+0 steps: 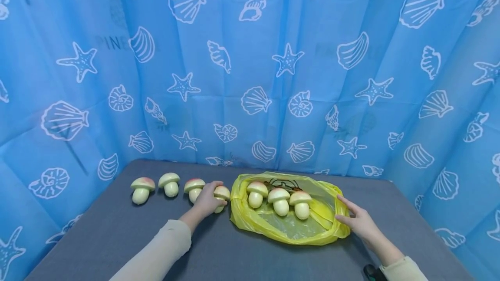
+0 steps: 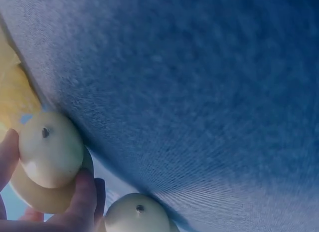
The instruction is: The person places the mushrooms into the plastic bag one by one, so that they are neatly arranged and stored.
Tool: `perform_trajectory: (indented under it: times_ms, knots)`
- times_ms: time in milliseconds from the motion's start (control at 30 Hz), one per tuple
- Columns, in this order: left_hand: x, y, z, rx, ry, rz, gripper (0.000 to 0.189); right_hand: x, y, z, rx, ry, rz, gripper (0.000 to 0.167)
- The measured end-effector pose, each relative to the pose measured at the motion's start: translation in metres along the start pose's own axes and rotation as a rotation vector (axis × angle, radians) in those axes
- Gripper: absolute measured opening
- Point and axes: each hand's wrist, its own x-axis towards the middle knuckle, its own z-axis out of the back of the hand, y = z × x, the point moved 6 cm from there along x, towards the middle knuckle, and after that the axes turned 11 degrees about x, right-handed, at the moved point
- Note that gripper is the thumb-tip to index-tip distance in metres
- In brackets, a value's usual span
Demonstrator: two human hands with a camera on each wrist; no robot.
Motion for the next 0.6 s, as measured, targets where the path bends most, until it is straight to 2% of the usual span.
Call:
perform_trajectory:
  times_ms: [233,600]
  knots:
    - [-0.002,-0.001,0.001,-0.046,-0.012,-0.007,0.061,-0.002,-0.002,0.001,0.011,-0.002,-0.001,0.071]
    - [-0.007,0.002,0.015,-0.079,-0.065,0.005,0.061,0.0,-0.002,0.001,0.005,0.0,0.002,0.071]
